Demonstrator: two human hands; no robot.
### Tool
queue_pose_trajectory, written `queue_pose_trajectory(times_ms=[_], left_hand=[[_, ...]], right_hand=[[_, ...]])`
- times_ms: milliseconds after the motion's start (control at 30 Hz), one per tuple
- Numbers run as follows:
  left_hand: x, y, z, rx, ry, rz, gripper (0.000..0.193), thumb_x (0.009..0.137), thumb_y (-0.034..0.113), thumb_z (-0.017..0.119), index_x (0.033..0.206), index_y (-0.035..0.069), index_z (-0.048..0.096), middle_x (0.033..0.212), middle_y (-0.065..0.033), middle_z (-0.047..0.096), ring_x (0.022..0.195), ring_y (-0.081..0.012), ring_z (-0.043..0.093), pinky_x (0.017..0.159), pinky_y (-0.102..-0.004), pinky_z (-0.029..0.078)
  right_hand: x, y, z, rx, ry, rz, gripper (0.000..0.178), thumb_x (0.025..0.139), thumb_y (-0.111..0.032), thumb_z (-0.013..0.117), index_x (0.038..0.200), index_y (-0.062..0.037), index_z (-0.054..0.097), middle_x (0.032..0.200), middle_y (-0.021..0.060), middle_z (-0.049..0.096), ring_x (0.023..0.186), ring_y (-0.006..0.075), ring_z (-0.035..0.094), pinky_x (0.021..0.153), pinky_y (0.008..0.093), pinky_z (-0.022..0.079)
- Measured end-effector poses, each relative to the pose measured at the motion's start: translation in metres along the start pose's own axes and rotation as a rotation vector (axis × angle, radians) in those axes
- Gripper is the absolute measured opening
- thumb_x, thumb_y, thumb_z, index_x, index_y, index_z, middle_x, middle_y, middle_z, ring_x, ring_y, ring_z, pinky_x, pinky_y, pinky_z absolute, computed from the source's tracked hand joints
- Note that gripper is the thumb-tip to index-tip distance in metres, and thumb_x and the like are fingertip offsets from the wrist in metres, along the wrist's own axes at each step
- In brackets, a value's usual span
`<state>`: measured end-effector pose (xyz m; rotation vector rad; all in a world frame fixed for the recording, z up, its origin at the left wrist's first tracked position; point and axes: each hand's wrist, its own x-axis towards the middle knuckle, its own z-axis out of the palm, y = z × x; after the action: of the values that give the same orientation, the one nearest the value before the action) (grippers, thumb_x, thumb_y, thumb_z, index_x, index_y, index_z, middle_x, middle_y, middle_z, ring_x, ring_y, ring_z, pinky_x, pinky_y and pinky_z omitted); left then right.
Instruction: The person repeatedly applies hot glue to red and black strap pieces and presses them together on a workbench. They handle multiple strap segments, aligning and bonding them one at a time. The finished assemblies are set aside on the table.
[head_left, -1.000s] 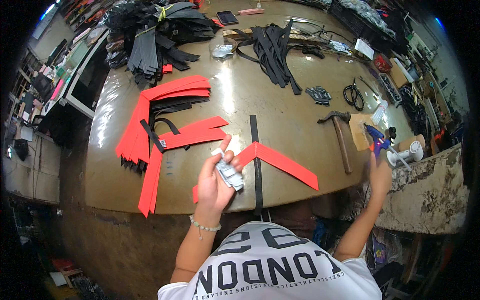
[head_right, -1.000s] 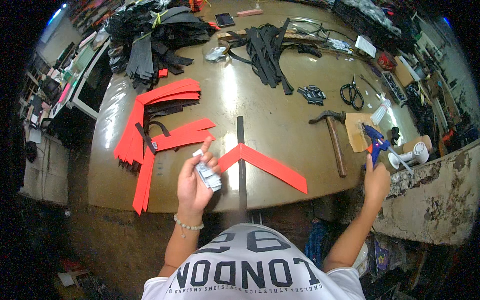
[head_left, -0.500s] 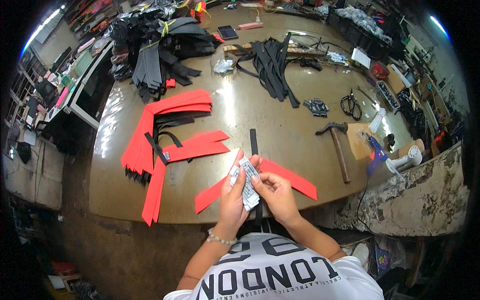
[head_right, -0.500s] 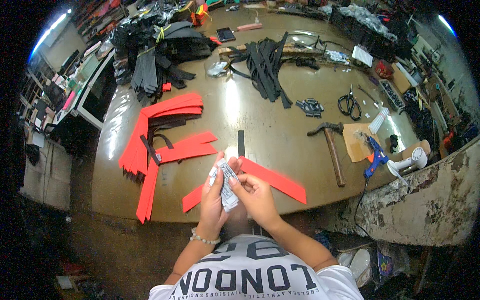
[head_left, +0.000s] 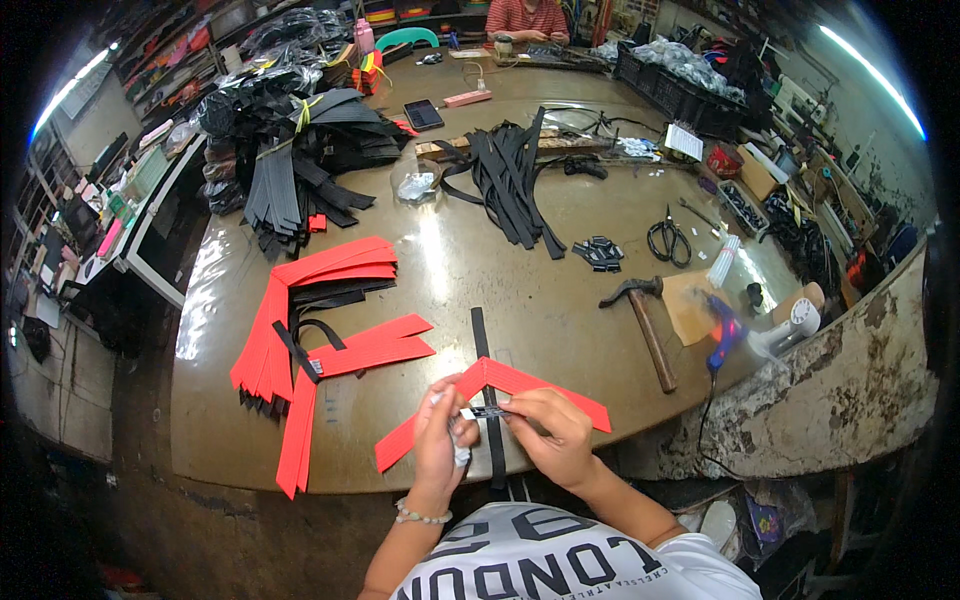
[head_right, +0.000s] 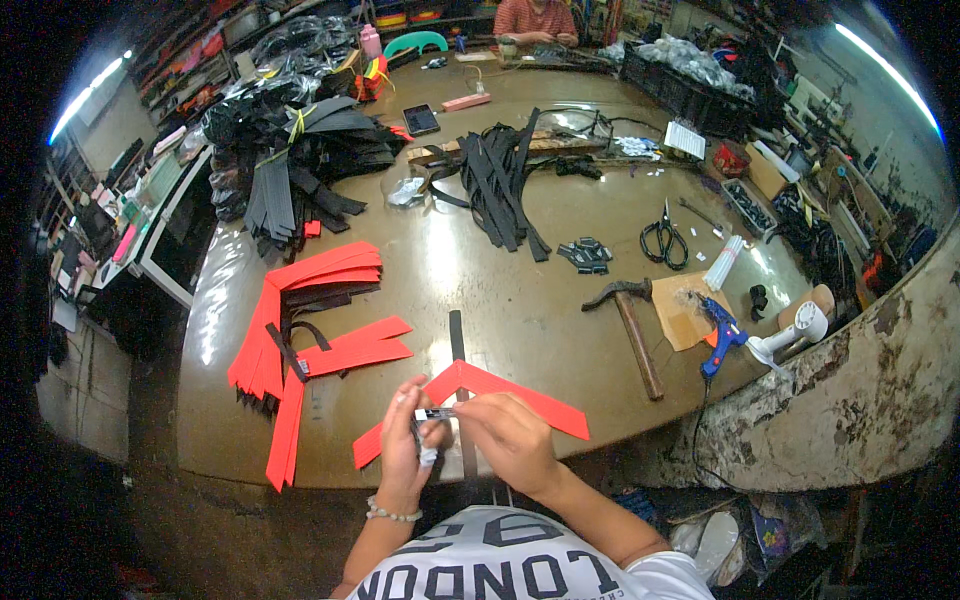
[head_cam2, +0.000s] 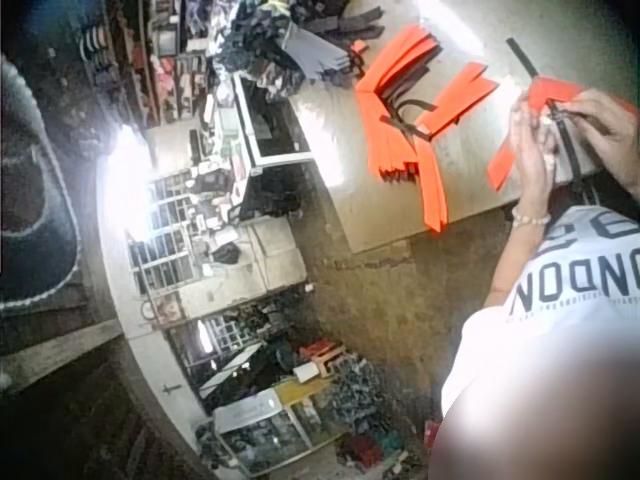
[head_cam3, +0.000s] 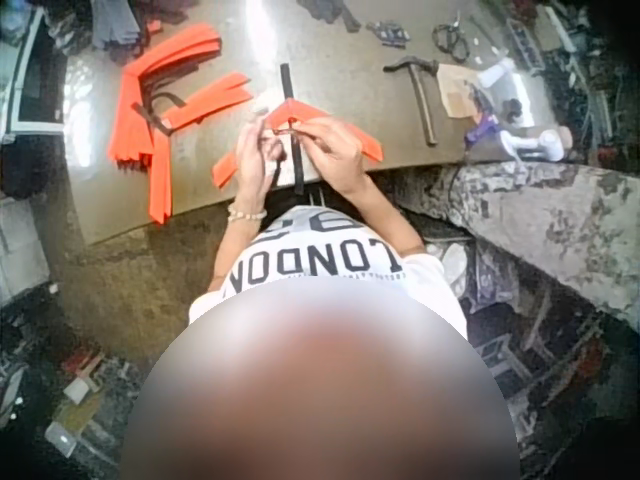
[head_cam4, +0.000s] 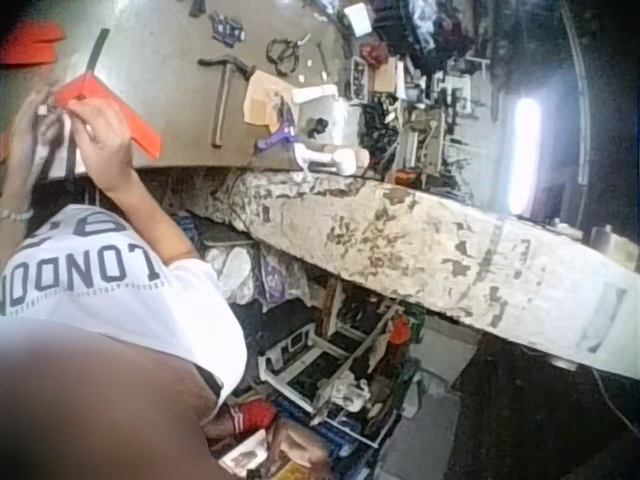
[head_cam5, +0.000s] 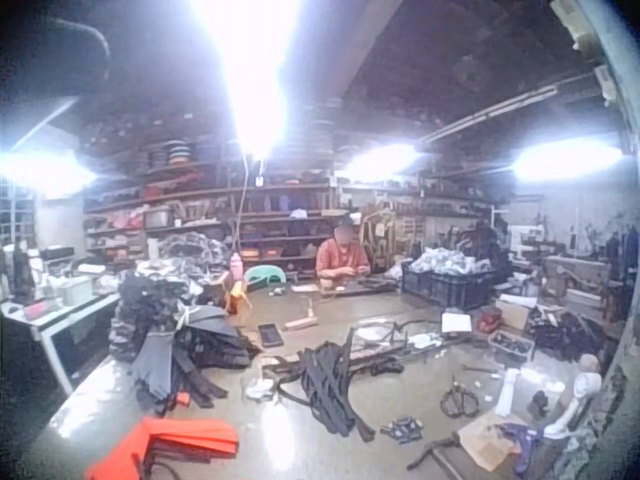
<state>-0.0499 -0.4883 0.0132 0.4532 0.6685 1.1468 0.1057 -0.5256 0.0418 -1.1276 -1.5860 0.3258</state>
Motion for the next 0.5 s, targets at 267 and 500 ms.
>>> queue_pose_trajectory(times_ms=[267,500], left_hand=[[-0.010,-0.003,-0.007,0.171,-0.216,-0.164,0.018,0.099,0.024,0.061,0.101,0.007,0.060,0.063,0.0084,0.040,0.050,-0.0012,0.031,0.044,-0.0189,0.022],[-0.008,0.004,-0.004,0.325,-0.106,-0.136,0.012,0.093,0.013,0.069,0.101,0.004,0.067,0.071,0.0056,0.054,0.053,-0.0008,0.039,0.044,-0.0192,0.027]], right_hand=[[0.008,0.012,-0.003,-0.294,-0.023,-0.368,0.031,0.068,-0.002,0.071,0.099,-0.0056,0.071,0.107,0.0090,0.067,0.093,0.0272,0.064,0.076,0.0355,0.055],[0.001,0.006,-0.010,0.189,-0.157,0.137,0.027,0.081,0.001,0.070,0.109,0.0008,0.068,0.121,0.0138,0.058,0.107,0.0252,0.059,0.086,0.0360,0.054]])
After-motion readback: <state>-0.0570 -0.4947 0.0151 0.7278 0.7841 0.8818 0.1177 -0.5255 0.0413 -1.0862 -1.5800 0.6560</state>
